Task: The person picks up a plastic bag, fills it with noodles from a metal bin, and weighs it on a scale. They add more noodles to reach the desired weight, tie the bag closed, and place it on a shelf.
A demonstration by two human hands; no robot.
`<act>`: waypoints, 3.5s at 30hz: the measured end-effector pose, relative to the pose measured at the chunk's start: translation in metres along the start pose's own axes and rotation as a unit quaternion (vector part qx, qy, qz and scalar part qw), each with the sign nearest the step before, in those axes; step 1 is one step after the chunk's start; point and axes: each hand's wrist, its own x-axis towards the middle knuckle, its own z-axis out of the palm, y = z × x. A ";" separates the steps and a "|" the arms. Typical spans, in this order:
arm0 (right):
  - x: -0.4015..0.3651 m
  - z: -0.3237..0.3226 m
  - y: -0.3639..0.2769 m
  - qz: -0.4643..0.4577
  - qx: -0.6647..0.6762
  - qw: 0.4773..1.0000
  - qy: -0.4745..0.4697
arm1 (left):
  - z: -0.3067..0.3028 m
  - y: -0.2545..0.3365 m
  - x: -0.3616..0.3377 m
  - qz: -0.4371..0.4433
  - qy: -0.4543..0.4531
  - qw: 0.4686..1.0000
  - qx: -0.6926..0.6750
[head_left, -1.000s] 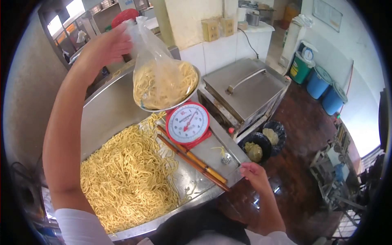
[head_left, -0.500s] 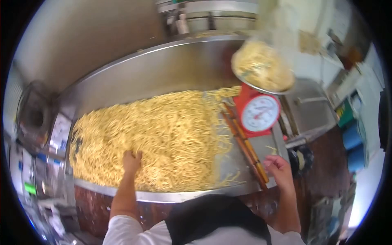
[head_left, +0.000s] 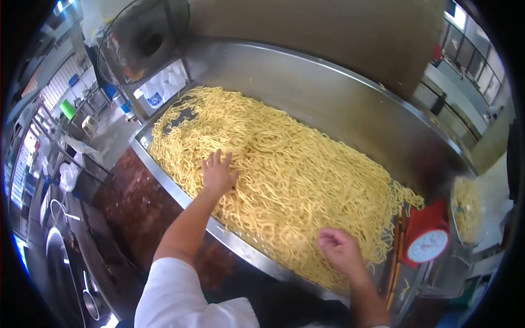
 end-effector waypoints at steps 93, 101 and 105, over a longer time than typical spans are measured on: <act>0.179 0.124 -0.236 -0.043 0.273 0.952 0.131 | 0.123 -0.228 0.136 0.156 0.145 0.899 -0.382; 0.178 0.107 -0.214 -0.071 0.402 0.896 0.174 | 0.007 -0.170 0.194 -0.013 0.080 0.786 -0.613; 0.186 0.123 -0.205 -0.064 0.369 0.906 0.199 | -0.190 -0.031 0.122 0.020 -0.171 0.552 -0.816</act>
